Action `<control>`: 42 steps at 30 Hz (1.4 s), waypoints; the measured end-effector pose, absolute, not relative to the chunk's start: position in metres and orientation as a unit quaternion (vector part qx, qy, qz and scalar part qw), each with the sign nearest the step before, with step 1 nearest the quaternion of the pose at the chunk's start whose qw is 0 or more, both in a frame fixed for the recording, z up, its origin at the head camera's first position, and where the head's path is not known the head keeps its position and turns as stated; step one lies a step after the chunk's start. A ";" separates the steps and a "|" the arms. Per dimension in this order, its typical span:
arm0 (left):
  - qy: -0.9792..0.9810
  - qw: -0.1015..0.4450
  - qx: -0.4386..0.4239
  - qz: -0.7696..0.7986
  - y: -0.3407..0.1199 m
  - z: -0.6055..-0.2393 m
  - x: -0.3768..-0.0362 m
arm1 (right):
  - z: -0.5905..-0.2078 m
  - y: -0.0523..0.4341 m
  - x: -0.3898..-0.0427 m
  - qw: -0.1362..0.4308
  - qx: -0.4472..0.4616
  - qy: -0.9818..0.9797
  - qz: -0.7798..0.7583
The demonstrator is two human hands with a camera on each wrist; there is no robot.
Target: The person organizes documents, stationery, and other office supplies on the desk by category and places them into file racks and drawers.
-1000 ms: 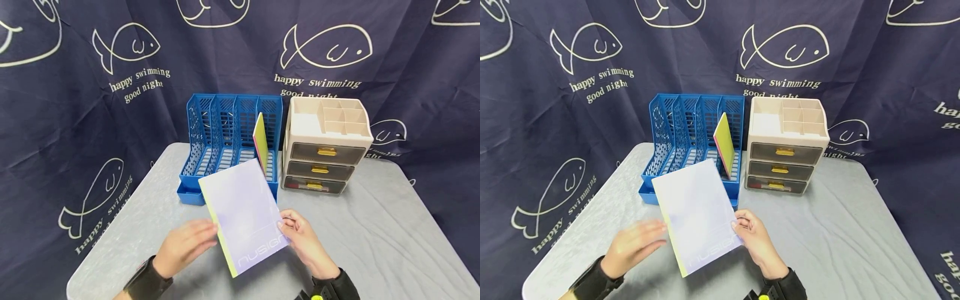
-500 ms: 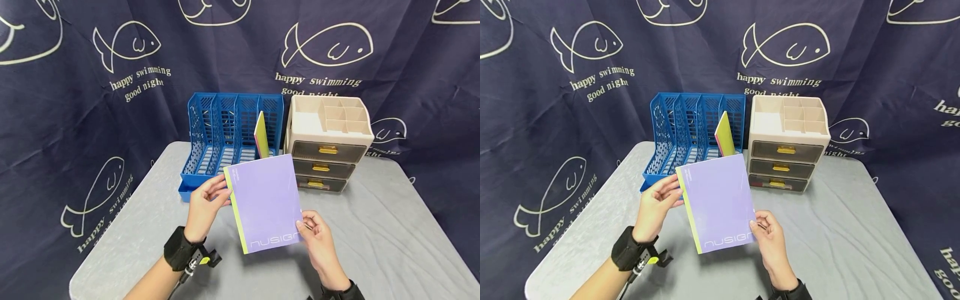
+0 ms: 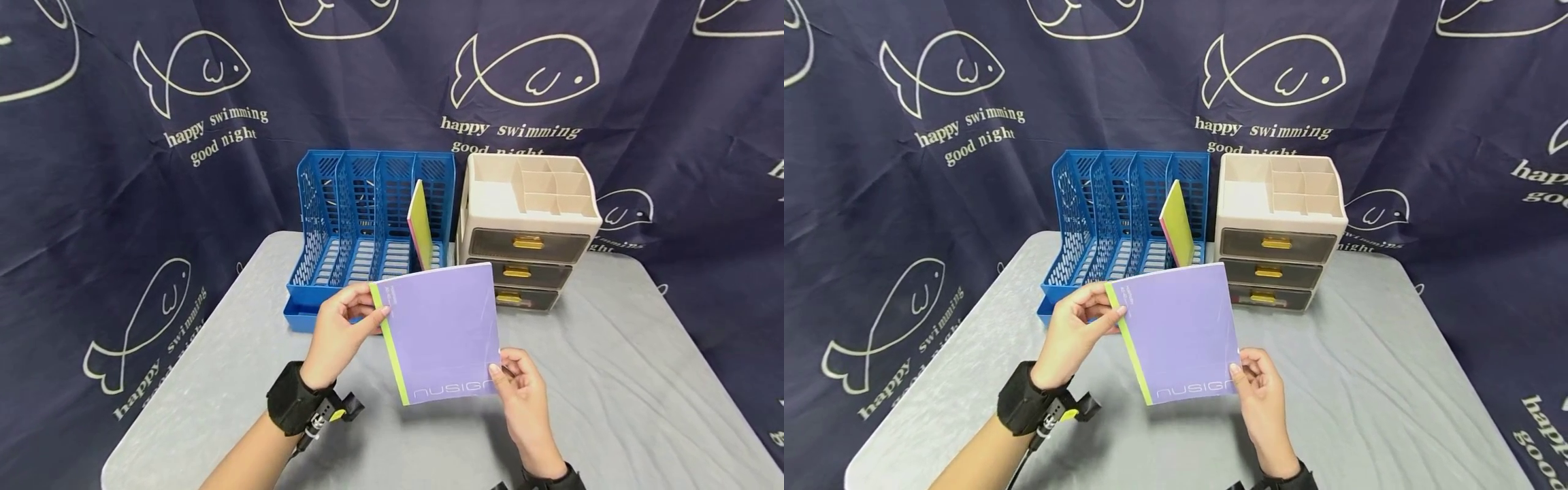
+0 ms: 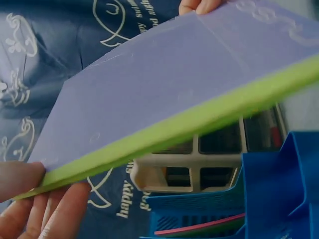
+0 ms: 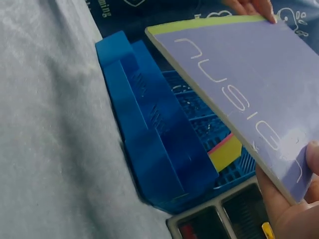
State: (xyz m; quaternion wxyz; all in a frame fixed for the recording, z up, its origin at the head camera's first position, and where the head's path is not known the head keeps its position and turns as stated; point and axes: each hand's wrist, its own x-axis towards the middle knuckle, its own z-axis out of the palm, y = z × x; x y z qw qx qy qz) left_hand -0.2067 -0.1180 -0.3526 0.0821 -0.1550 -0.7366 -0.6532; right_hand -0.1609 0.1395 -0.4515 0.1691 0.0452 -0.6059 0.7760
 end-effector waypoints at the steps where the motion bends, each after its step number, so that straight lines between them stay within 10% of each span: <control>1: -0.743 0.084 -0.160 -0.645 -0.117 -0.352 -0.206 | -0.453 0.141 -0.161 0.170 0.045 -0.606 0.776; 23: -0.767 0.068 -0.222 -0.598 -0.112 -0.327 -0.190 | -0.457 0.149 -0.158 0.104 0.014 -0.540 0.835; 42: -0.745 0.249 -0.213 -0.580 -0.106 -0.290 -0.215 | -0.454 0.153 -0.157 0.083 0.003 -0.557 0.826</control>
